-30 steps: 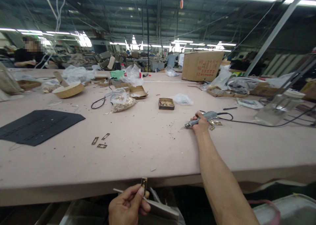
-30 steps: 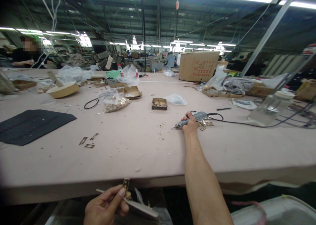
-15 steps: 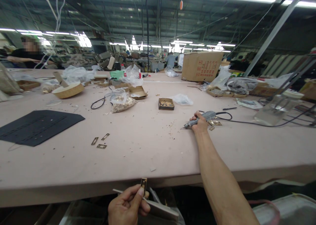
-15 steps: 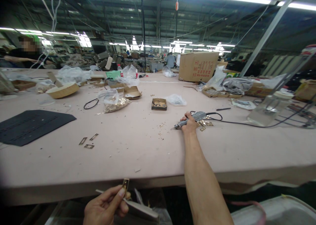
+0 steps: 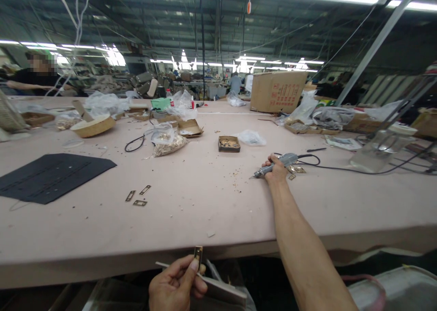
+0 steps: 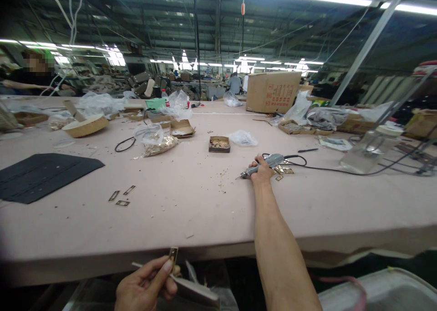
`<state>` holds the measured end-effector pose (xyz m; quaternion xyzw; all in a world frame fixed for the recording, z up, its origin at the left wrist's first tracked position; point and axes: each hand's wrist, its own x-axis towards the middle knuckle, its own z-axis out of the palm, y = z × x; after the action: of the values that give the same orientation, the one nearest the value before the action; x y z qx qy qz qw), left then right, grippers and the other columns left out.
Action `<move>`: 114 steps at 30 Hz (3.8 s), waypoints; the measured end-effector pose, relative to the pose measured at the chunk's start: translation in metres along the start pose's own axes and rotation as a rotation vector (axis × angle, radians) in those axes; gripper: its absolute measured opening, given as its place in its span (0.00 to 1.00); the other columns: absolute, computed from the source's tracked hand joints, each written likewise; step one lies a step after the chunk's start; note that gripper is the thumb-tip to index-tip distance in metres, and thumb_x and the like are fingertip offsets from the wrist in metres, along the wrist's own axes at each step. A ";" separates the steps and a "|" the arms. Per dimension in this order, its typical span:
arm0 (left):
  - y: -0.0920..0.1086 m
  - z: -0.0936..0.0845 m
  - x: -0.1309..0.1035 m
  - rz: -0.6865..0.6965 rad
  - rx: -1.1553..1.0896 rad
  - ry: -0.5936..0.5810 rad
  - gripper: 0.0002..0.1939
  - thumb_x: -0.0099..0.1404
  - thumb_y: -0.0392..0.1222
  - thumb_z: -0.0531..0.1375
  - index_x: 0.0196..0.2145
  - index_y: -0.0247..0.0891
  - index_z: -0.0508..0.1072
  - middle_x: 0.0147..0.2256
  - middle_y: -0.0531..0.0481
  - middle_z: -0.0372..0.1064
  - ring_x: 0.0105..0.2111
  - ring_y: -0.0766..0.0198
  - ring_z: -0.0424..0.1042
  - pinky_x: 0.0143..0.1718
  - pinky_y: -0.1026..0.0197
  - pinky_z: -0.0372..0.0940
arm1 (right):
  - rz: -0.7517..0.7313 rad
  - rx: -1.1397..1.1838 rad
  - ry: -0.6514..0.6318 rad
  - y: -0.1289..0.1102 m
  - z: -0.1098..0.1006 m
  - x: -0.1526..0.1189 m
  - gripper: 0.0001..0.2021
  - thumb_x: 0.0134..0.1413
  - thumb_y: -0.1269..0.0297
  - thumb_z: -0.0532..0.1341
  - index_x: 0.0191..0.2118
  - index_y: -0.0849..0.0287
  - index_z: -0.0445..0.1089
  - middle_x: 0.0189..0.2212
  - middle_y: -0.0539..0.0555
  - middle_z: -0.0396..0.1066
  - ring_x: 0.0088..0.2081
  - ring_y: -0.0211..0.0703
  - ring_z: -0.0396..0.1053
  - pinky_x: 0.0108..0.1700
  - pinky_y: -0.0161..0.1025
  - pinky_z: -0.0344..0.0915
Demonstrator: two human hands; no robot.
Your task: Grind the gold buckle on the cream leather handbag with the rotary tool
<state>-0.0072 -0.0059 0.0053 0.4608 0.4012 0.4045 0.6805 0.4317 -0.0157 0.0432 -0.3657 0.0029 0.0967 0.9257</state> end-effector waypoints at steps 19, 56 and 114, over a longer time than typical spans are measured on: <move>0.002 -0.003 0.000 -0.009 0.035 -0.031 0.23 0.50 0.54 0.76 0.33 0.30 0.82 0.20 0.45 0.73 0.15 0.63 0.68 0.17 0.67 0.66 | -0.029 -0.017 0.010 0.001 -0.001 0.001 0.14 0.48 0.70 0.69 0.33 0.56 0.61 0.26 0.42 0.65 0.19 0.29 0.61 0.20 0.28 0.66; 0.005 -0.002 -0.001 -0.006 0.068 -0.021 0.26 0.48 0.57 0.76 0.33 0.31 0.82 0.18 0.47 0.72 0.15 0.62 0.68 0.17 0.65 0.67 | -0.014 -0.026 0.073 -0.003 0.002 -0.003 0.15 0.47 0.71 0.70 0.32 0.58 0.60 0.25 0.43 0.66 0.18 0.30 0.60 0.19 0.30 0.65; 0.026 -0.028 -0.016 -0.152 0.011 -0.121 0.14 0.60 0.47 0.63 0.29 0.31 0.76 0.18 0.44 0.72 0.15 0.61 0.72 0.17 0.67 0.67 | -0.237 -0.307 -0.714 0.016 0.053 -0.369 0.08 0.58 0.71 0.69 0.37 0.59 0.68 0.28 0.47 0.66 0.20 0.33 0.62 0.25 0.36 0.64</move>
<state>-0.0428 -0.0053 0.0260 0.4565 0.3953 0.3208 0.7296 0.0635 -0.0333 0.0992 -0.4408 -0.3756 0.1096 0.8079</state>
